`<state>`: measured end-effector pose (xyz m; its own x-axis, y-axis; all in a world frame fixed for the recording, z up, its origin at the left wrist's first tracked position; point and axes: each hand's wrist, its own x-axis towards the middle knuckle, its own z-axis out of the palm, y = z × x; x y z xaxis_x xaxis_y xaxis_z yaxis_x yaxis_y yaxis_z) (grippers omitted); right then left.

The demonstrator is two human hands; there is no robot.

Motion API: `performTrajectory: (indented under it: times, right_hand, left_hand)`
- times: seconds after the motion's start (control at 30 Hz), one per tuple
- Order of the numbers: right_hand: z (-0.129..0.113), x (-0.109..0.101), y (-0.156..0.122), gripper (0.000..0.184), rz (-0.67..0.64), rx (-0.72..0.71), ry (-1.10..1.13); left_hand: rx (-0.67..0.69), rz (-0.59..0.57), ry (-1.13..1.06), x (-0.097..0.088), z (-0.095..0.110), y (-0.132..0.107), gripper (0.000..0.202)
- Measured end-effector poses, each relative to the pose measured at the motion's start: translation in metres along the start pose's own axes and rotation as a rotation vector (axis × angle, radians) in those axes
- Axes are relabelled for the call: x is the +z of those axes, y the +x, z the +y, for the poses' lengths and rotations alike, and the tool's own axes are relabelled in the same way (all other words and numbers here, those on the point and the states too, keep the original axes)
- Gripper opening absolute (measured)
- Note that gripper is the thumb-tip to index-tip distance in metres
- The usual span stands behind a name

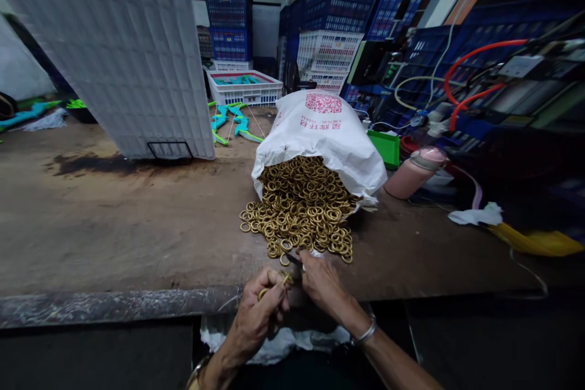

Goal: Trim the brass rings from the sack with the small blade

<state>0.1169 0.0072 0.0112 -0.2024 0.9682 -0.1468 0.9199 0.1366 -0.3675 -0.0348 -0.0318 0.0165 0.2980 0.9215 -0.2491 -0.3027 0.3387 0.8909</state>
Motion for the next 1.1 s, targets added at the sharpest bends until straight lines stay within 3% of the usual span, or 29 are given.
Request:
performTrajectory:
  times: [0.07,0.13,0.27,0.37,0.53,0.67,0.8,0.97,1.1]
  right_hand:
    - [0.001,0.0,0.002,0.014,0.046,0.018,0.193]
    - [-0.003,0.001,0.003,0.023,0.046,0.034,0.467]
    - [-0.013,0.006,-0.001,0.035,-0.117,0.033,0.929]
    - [-0.017,0.011,-0.001,0.033,-0.16,0.019,1.076]
    - [-0.015,0.012,0.003,0.027,-0.116,-0.073,1.02]
    - [-0.008,0.006,0.004,0.022,0.078,-0.133,0.672]
    - [0.0,0.002,0.004,0.012,0.17,-0.165,0.454]
    - [0.002,-0.001,0.005,0.012,0.19,-0.161,0.476]
    - [0.002,0.001,0.008,0.017,0.162,-0.11,0.63]
  left_hand:
    - [-0.01,-0.033,-0.093,0.001,0.002,0.001,0.026]
    - [-0.049,-0.037,-0.205,0.001,0.002,0.005,0.026]
    - [-0.055,-0.038,-0.335,0.001,-0.001,0.014,0.026]
    - [-0.024,-0.026,-0.334,0.003,-0.001,0.017,0.027]
    - [-0.096,0.091,-0.277,0.005,0.0,0.02,0.033]
    - [-0.154,0.17,-0.248,0.004,-0.005,0.024,0.034]
    - [-0.142,0.184,-0.221,0.003,-0.009,0.027,0.033]
    - [-0.108,0.183,-0.15,0.006,-0.011,0.03,0.033]
    - [-0.103,0.195,-0.042,0.008,-0.008,0.032,0.031]
